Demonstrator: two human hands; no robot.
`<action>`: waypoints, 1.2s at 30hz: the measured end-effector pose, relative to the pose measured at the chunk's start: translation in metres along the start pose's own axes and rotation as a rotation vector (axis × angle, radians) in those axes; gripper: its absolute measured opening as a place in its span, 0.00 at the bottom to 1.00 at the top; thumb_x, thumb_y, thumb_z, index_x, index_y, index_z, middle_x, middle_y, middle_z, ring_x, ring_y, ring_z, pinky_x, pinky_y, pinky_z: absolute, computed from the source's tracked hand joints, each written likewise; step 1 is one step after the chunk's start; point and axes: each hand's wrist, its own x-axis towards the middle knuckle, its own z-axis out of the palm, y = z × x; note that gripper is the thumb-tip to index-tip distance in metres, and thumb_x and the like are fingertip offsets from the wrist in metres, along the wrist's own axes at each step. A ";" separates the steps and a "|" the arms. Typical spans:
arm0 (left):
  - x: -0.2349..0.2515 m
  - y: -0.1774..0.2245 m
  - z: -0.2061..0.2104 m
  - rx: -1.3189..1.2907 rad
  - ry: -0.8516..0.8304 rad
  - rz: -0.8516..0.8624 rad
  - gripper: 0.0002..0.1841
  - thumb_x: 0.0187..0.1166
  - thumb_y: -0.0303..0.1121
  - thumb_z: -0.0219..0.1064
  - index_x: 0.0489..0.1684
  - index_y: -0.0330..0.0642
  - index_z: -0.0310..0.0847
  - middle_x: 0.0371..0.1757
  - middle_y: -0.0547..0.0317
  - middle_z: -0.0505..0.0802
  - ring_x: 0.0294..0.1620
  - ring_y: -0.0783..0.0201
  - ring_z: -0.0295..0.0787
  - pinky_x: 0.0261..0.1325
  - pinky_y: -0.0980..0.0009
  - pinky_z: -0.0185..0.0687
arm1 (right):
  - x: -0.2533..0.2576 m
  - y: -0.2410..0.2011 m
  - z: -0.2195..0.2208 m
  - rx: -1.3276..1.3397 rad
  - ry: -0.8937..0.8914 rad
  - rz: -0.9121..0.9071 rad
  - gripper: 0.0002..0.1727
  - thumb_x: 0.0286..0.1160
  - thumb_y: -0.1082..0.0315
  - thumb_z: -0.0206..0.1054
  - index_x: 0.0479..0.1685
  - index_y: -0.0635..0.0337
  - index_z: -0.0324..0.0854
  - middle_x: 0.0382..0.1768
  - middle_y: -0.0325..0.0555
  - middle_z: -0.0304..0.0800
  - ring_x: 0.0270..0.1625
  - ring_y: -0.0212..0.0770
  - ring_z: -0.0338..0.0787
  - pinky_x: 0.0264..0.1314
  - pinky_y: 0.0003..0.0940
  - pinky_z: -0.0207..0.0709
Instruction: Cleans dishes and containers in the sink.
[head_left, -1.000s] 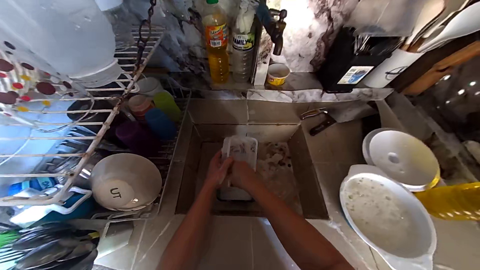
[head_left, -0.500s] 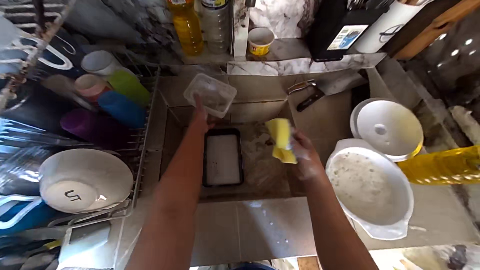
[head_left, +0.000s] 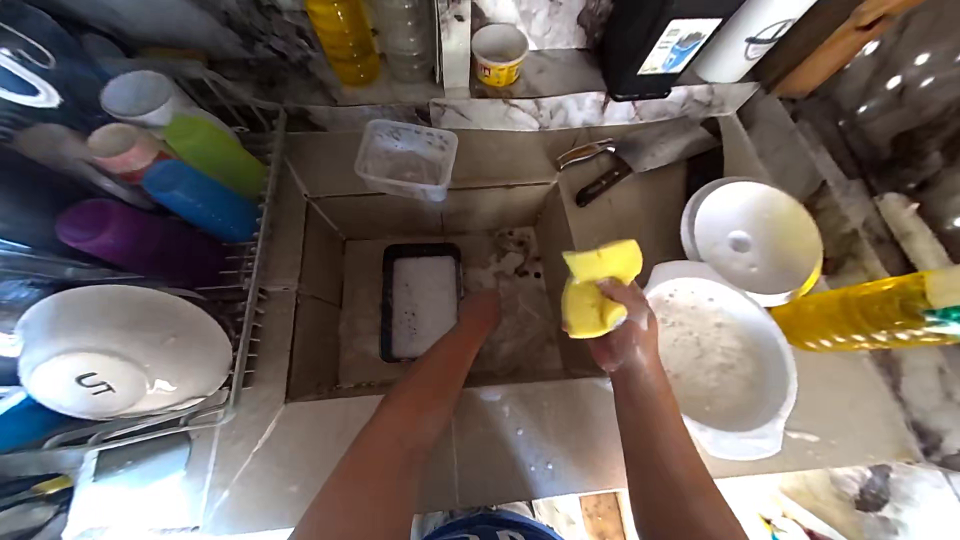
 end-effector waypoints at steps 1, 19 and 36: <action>-0.001 -0.002 -0.007 -0.084 -0.005 0.031 0.21 0.89 0.32 0.56 0.77 0.30 0.73 0.74 0.30 0.82 0.77 0.34 0.77 0.76 0.36 0.70 | -0.002 -0.001 0.003 -0.068 0.031 -0.012 0.13 0.86 0.73 0.45 0.56 0.59 0.74 0.34 0.35 0.89 0.35 0.28 0.91 0.40 0.28 0.89; -0.157 -0.163 -0.029 -1.384 0.675 -0.099 0.19 0.88 0.27 0.53 0.77 0.34 0.65 0.54 0.56 0.87 0.45 0.72 0.88 0.48 0.73 0.87 | -0.011 -0.003 0.082 -0.919 -0.126 -0.048 0.30 0.90 0.52 0.59 0.88 0.52 0.65 0.55 0.64 0.92 0.54 0.61 0.92 0.60 0.61 0.82; -0.112 -0.060 -0.028 -1.605 0.334 0.072 0.19 0.96 0.37 0.44 0.74 0.36 0.67 0.56 0.53 0.87 0.47 0.65 0.89 0.49 0.68 0.87 | -0.001 -0.040 -0.110 -1.489 0.201 0.283 0.28 0.89 0.69 0.56 0.87 0.66 0.64 0.74 0.78 0.76 0.78 0.74 0.76 0.79 0.67 0.67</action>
